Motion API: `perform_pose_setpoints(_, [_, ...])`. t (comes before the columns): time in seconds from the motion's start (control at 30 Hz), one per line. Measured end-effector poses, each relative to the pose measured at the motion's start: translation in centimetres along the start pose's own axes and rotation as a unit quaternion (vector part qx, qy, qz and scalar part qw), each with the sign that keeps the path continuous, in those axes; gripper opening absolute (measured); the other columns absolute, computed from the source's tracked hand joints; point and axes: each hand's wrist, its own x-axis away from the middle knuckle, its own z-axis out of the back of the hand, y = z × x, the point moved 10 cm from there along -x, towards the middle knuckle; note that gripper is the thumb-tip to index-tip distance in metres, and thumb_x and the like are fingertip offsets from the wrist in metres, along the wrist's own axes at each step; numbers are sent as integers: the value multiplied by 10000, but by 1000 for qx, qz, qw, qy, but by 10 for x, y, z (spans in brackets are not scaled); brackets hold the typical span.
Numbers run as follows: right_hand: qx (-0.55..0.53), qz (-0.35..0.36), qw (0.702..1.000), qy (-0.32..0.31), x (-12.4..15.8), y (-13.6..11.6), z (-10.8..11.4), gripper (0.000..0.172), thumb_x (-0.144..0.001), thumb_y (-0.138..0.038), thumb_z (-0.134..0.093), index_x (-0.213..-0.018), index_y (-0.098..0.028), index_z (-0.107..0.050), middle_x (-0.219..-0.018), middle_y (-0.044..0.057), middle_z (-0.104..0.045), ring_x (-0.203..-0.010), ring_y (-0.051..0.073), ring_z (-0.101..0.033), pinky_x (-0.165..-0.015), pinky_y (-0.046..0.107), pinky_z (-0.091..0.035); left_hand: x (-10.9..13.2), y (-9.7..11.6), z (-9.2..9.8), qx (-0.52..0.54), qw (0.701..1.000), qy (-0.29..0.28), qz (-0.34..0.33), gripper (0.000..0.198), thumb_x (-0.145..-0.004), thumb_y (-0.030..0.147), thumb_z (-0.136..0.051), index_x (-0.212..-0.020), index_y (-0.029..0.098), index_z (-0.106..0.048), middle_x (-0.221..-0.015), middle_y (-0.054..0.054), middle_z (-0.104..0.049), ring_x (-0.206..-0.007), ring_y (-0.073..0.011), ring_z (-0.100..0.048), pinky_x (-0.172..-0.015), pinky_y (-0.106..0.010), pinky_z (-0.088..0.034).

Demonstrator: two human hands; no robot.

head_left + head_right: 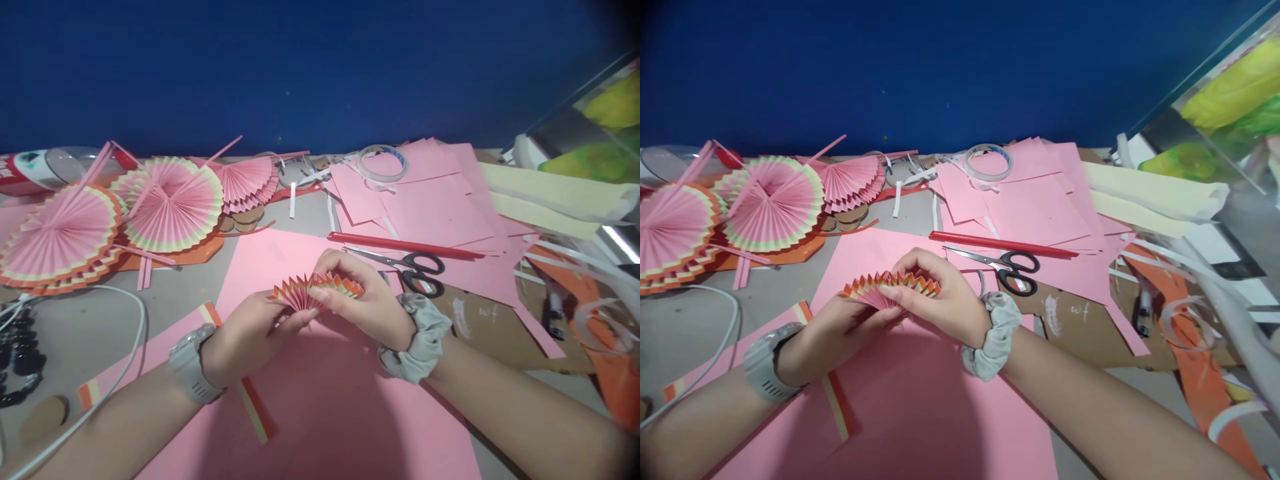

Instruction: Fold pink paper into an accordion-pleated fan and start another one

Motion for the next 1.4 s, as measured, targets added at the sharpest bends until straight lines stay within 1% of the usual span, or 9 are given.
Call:
perform_pose_setpoints(0.17, [22, -11, 1000, -1, -1, 1, 0, 121, -803, -267, -602, -790, -195, -506, -738, -23, -496, -677, 103, -476, -637, 238, -406, 1, 5, 1, -13, 1000, 6, -17, 325, -919, 327, -432, -636, 167, -431, -577, 50, -411, -537, -79, -378, -552, -222, -305])
perform_pose_setpoints(0.37, [58, -4, 998, -17, 0, 0, -4, 129, -811, -270, -591, -778, -190, -496, -722, -25, -496, -649, 96, -473, -608, 228, -403, 4, 10, 9, -3, 999, 42, -21, 193, -930, 281, -412, -799, 181, -512, -764, 21, -553, -640, -94, -479, -634, -214, -361])
perform_pose_setpoints(0.53, [84, 7, 996, -18, 0, -1, -6, 91, -836, -278, -564, -831, -192, -534, -773, -6, -567, -711, 114, -537, -654, 240, -434, 5, 7, 7, -26, 999, 40, -23, 265, -935, 281, -394, -695, 179, -448, -639, 36, -465, -574, -87, -434, -592, -217, -346])
perform_pose_setpoints(0.7, [116, 45, 992, 17, 0, -8, -2, 76, -817, -257, -592, -810, -184, -571, -787, 3, -589, -713, 115, -553, -661, 247, -434, 6, 5, 8, -32, 998, 52, -9, 318, -934, 277, -388, -632, 175, -393, -637, 33, -451, -569, -85, -423, -593, -223, -338])
perform_pose_setpoints(0.9, [118, 48, 991, 49, 2, -9, 4, 74, -828, -253, -578, -804, -191, -546, -767, 1, -575, -702, 115, -539, -651, 254, -432, 4, 6, 14, 8, 998, 69, 2, 246, -939, 263, -372, -763, 175, -519, -739, 15, -567, -679, -106, -515, -667, -214, -392])
perform_pose_setpoints(1.03, [130, 45, 989, 46, 3, -8, 4, 108, -831, -289, -577, -800, -194, -535, -740, -5, -552, -669, 116, -513, -625, 259, -423, 4, 4, 16, 2, 997, 80, 9, 250, -937, 288, -372, -802, 182, -554, -680, 16, -555, -601, -107, -483, -602, -222, -392])
perform_pose_setpoints(1.1, [135, 53, 988, 47, 3, -10, 4, 111, -831, -292, -576, -798, -197, -529, -732, -10, -541, -658, 111, -504, -616, 254, -416, 5, 3, 17, -8, 996, 90, 15, 290, -931, 294, -381, -695, 183, -507, -577, 32, -474, -522, -95, -423, -549, -223, -373])
perform_pose_setpoints(1.2, [145, 60, 986, 53, 3, -11, 5, 100, -837, -279, -564, -793, -203, -516, -731, -12, -535, -654, 110, -497, -618, 252, -413, 7, 3, 18, -15, 995, 98, 16, 370, -926, 289, -382, -571, 190, -340, -506, 43, -351, -466, -87, -351, -512, -232, -359])
perform_pose_setpoints(1.4, [150, 46, 987, 38, 4, -8, 3, 79, -858, -267, -519, -818, -199, -514, -735, -6, -527, -650, 113, -488, -607, 255, -414, 6, 14, 17, -27, 995, 93, -27, 393, -921, 237, -376, -581, 197, -182, -518, 47, -270, -466, -85, -292, -554, -254, -359])
